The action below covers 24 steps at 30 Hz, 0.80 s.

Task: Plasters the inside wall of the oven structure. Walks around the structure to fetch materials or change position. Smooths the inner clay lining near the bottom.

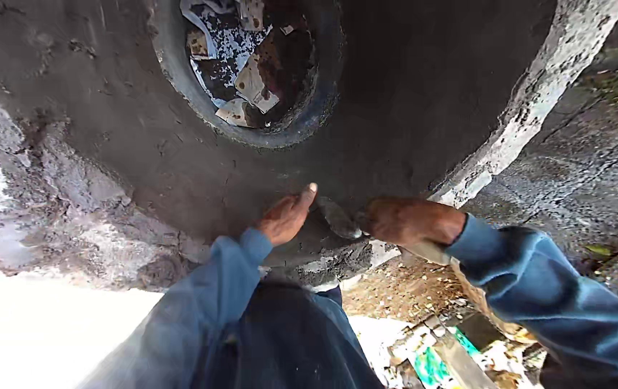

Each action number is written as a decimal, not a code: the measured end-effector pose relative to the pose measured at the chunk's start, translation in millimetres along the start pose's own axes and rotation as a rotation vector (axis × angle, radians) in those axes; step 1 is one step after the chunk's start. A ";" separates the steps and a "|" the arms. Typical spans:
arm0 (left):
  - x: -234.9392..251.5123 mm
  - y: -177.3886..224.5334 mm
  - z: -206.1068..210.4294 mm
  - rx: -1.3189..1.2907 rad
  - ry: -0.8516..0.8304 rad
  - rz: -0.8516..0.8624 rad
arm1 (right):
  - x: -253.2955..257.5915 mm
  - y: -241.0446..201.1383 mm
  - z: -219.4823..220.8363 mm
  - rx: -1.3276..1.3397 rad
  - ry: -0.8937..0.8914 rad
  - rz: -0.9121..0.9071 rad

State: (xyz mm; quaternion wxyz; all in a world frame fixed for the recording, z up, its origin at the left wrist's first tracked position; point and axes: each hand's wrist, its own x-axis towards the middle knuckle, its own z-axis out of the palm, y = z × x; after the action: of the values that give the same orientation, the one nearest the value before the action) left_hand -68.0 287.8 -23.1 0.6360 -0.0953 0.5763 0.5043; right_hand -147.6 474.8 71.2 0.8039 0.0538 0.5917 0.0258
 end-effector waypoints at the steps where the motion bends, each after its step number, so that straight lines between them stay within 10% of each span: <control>1: 7.9 1.9 8.3 0.061 -0.039 -0.033 | 0.4 -2.5 1.5 -0.010 -0.017 -0.022; 20: -28.7 12.3 28.5 0.356 -0.130 -0.220 | 63.1 -26.4 12.4 0.269 -0.236 -0.181; 24: -52.4 26.7 5.0 0.486 0.081 -0.174 | 56.4 -54.9 17.5 0.039 -0.159 -0.190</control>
State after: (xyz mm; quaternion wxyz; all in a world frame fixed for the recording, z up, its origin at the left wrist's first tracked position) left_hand -75.8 276.1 34.2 0.6577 -0.0090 0.6950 0.2903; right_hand -115.3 425.3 16.4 0.8460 0.0150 0.5288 -0.0662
